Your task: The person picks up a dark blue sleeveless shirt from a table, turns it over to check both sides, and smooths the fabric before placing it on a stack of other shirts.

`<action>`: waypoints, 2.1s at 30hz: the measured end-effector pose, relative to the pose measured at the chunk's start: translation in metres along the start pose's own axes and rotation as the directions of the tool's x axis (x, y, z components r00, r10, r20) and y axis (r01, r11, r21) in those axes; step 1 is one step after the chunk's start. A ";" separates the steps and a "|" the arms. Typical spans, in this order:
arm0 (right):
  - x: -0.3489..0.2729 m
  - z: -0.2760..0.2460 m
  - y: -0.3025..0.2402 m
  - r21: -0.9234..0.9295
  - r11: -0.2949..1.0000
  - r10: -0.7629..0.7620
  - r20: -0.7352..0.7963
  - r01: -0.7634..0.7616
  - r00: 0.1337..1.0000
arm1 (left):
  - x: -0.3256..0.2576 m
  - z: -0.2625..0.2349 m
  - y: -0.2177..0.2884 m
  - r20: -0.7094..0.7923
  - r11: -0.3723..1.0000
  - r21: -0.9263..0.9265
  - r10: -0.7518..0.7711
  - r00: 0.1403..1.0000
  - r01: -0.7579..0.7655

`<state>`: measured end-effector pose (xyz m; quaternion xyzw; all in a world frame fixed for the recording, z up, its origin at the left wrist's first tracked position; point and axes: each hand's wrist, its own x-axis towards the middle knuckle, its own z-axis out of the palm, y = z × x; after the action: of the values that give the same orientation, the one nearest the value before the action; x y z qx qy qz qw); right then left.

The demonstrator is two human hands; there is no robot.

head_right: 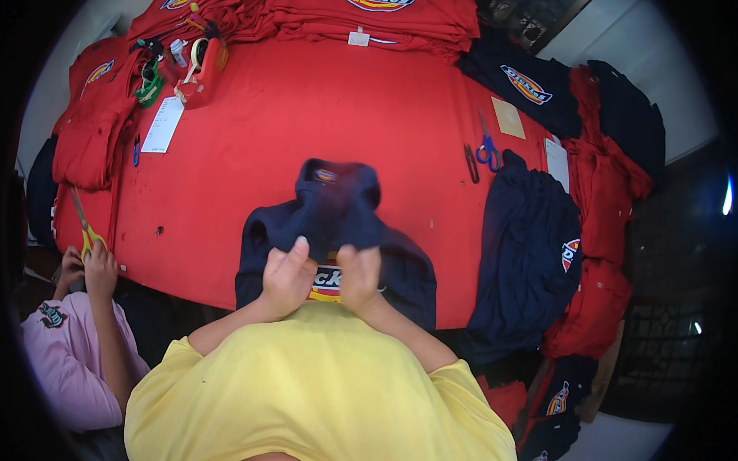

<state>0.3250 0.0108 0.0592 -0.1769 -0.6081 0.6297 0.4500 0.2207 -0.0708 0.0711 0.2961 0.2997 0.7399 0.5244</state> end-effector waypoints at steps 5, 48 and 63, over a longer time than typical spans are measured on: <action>0.042 -0.005 0.005 0.287 0.905 0.330 -0.013 -0.313 0.944 | 0.024 0.003 0.013 -0.135 0.911 -0.406 -0.141 0.981 0.075; 0.059 -0.013 0.003 -0.005 0.839 0.536 0.175 -0.544 0.826 | 0.000 -0.034 -0.003 -0.290 0.867 0.406 -0.178 0.940 0.290; 0.091 -0.088 -0.004 0.184 0.853 0.472 0.127 -0.489 0.872 | 0.014 -0.069 0.045 -0.399 0.971 0.240 0.119 0.909 -0.021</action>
<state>0.3460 0.1349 0.0745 -0.2504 -0.4914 0.7890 0.2708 0.1383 -0.0783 0.0621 0.2037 0.4759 0.7641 0.3849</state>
